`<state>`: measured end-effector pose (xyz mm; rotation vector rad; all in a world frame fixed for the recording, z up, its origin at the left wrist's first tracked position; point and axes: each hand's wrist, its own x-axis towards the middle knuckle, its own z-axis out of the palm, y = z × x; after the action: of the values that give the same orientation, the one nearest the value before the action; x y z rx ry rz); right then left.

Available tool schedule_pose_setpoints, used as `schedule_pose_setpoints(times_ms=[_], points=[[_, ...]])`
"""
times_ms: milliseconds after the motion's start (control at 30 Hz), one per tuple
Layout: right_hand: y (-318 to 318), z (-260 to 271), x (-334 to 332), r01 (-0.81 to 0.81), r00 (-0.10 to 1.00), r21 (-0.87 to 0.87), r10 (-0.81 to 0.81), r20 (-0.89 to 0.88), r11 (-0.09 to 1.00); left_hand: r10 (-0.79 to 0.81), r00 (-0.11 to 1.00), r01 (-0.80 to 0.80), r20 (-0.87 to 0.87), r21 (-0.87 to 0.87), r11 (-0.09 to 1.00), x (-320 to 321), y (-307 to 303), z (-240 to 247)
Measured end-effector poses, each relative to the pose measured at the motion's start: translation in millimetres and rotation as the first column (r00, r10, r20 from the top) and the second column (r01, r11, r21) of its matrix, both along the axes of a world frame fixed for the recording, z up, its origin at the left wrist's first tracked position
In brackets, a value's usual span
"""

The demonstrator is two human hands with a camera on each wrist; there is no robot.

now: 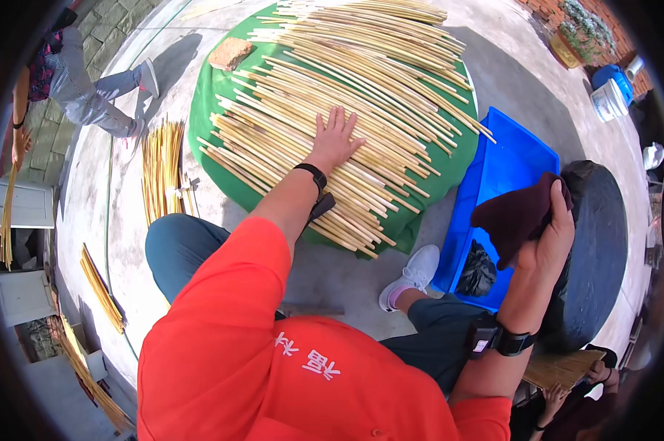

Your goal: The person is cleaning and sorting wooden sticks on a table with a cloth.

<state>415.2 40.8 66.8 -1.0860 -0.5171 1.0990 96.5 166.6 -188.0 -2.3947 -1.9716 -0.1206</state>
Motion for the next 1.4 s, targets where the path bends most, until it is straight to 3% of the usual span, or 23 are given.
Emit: schedule_pose_setpoints(times_ms=[67, 167, 233, 367, 433, 467, 533, 567, 600, 667, 733, 800, 900, 967, 1000, 1033, 1067, 1167, 1267, 1333, 1400], points=[[1.7, 0.8, -0.5, 0.009, 1.000, 0.016, -0.009, -0.007, 1.000, 0.008, 0.999, -0.009, -0.033, -0.030, 1.000, -0.7, 1.6, 5.7], [3.7, -0.1, 1.8, 0.040, 0.999, 0.058, -0.041, 0.008, 0.997, -0.008, 0.998, 0.016, 0.067, -0.121, 0.992, -7.0, 6.1, 9.8], [3.1, -1.3, 4.2, 0.053, 0.999, 0.065, -0.053, 0.006, 0.997, 0.044, 0.973, -0.052, 0.228, 0.029, 0.998, -10.0, 7.9, 19.5], [4.6, -0.1, 2.3, 0.026, 1.000, 0.080, -0.026, -0.003, 0.996, 0.043, 0.970, -0.056, 0.240, 0.048, 0.997, -16.3, 12.9, 63.7], [4.9, -1.5, -1.7, 0.017, 1.000, 0.078, -0.017, -0.005, 0.997, -0.126, 0.856, 0.026, 0.501, 0.201, 0.979, -25.3, 13.2, 85.5], [5.8, -3.0, -2.9, -0.043, 0.999, 0.059, 0.043, -0.012, 0.997, -0.118, 0.857, 0.022, 0.502, 0.194, 0.981, -27.9, 5.9, 98.4], [4.9, -2.0, -8.6, -0.113, 0.993, 0.056, 0.114, -0.015, 0.992, -0.045, 0.620, 0.134, 0.783, -0.049, 0.990, -25.8, -10.5, 154.9], [2.8, -0.4, -16.2, -0.177, 0.983, 0.054, 0.180, -0.047, 0.983, 0.029, 0.570, 0.154, 0.821, -0.141, 0.978, -21.6, -23.6, 176.5], [-0.5, 3.5, -24.7, -0.242, 0.966, 0.063, 0.246, -0.074, 0.968, 0.021, 0.565, 0.145, 0.825, -0.125, 0.981, -17.9, -41.5, 198.9], [-3.7, 4.5, -39.5, -0.388, 0.918, 0.056, 0.391, -0.069, 0.920, 0.223, 0.407, 0.427, 0.886, -0.400, 0.811, -10.3, -79.4, 231.1], [-12.8, 11.0, -59.4, -0.563, 0.826, 0.032, 0.564, -0.004, 0.826, 0.333, 0.324, 0.556, 0.886, -0.463, 0.690, -0.4, -116.5, 249.2], [-27.5, 16.2, -83.7, -0.676, 0.736, -0.004, 0.675, 0.058, 0.737, 0.359, 0.309, 0.693, 0.881, -0.467, 0.549, 4.0, -145.9, 248.7], [-44.3, 11.9, -109.1, -0.799, 0.548, -0.112, 0.792, 0.268, 0.591, 0.322, 0.285, 0.737, 0.903, -0.421, 0.529, 12.5, -168.9, 230.9], [-50.6, 17.3, -119.3, -0.845, 0.357, -0.251, 0.847, 0.395, 0.473, 0.398, 0.086, 0.716, 0.913, -0.335, 0.613, 16.4, -170.2, 220.2], [-54.4, 22.8, -128.9, -0.835, 0.262, -0.350, 0.866, 0.425, 0.425, 0.479, -0.126, 0.756, 0.869, -0.229, 0.613, 11.5, -169.3, 218.3], [-56.7, 16.3, -130.5, -0.871, 0.321, -0.285, 0.903, 0.287, 0.400, 0.569, -0.262, 0.804, 0.780, -0.150, 0.576, 12.0, -167.1, 217.6], [-54.6, 12.7, -129.7, -0.869, 0.314, -0.293, 0.903, 0.295, 0.398, 0.651, -0.376, 0.837, 0.660, -0.060, 0.545, 12.6, -163.1, 215.4], [-48.3, 2.6, -134.5, -0.865, 0.406, -0.212, 0.883, 0.238, 0.455, 0.711, -0.404, 0.887, 0.575, 0.058, 0.457, 6.6, -161.2, 217.3], [-40.4, -1.3, -144.0, -0.819, 0.418, -0.308, 0.872, 0.255, 0.483, 0.794, -0.400, 0.903, 0.459, 0.047, 0.428, 6.1, -164.4, 215.8], [-34.6, -4.2, -149.6, -0.836, 0.385, -0.314, 0.890, 0.245, 0.449, 0.769, -0.336, 0.906, 0.544, -0.037, 0.422, -3.7, -163.8, 211.2], [-31.9, 5.6, -146.5, -0.869, 0.267, -0.364, 0.937, 0.226, 0.335, 0.584, -0.298, 0.797, 0.755, -0.139, 0.587, -1.6, -170.6, 215.6]])
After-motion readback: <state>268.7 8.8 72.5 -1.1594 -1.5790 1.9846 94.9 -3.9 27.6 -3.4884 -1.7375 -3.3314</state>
